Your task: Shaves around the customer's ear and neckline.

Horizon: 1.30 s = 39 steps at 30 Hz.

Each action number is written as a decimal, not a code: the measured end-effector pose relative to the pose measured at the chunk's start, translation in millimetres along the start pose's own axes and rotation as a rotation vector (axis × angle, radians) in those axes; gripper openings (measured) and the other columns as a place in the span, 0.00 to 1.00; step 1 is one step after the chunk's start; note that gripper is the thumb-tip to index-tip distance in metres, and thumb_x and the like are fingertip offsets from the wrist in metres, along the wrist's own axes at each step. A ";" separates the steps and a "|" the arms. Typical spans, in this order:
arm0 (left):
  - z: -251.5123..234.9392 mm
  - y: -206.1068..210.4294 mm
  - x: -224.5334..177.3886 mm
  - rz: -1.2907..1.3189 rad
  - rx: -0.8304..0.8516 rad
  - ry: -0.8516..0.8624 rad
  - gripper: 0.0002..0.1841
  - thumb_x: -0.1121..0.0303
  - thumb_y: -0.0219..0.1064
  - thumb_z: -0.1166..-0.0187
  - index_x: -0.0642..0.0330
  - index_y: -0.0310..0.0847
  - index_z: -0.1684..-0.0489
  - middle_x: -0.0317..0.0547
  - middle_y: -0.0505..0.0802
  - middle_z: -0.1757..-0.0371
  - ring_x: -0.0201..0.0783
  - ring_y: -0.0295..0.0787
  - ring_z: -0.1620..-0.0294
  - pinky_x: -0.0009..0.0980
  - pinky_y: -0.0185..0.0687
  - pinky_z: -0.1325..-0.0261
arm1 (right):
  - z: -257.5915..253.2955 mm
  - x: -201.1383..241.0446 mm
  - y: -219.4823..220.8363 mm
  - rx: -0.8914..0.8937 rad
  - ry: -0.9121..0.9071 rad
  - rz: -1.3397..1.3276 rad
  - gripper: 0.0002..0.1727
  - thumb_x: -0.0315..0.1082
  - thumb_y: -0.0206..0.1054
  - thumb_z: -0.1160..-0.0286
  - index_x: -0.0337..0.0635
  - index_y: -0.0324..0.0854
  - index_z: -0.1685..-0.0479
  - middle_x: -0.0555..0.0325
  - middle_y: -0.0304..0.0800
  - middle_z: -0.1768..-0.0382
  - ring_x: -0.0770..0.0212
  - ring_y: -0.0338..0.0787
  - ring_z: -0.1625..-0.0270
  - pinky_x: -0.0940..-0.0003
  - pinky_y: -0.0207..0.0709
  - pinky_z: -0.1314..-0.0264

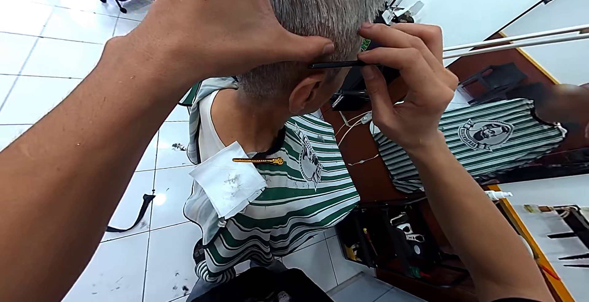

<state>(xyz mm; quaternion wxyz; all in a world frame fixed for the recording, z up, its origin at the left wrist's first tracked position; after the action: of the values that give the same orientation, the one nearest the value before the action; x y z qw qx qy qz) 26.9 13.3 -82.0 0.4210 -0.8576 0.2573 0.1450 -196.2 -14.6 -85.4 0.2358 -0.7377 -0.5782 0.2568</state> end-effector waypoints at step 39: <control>4.4 2.7 -1.7 0.023 -0.037 0.065 0.46 0.20 0.68 0.51 0.51 0.86 0.45 0.41 0.92 0.53 0.37 0.88 0.49 0.48 0.80 0.48 | -3.7 -4.8 -17.4 -0.062 0.025 -0.142 0.09 0.25 0.65 0.19 0.31 0.89 0.50 0.37 0.91 0.39 0.49 0.86 0.30 0.58 0.78 0.29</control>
<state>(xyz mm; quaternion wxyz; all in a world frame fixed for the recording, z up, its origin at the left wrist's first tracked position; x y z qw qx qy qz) 23.8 16.0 -85.6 0.3947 -0.8666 0.2778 0.1265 -207.5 -15.6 -70.9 0.2376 -0.7049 -0.6337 0.2122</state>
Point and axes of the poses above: each hand's wrist, its own z-axis away from the middle knuckle, its own y-axis out of the palm, x = y × z, the point moved 6 cm from there along -z, towards the middle knuckle
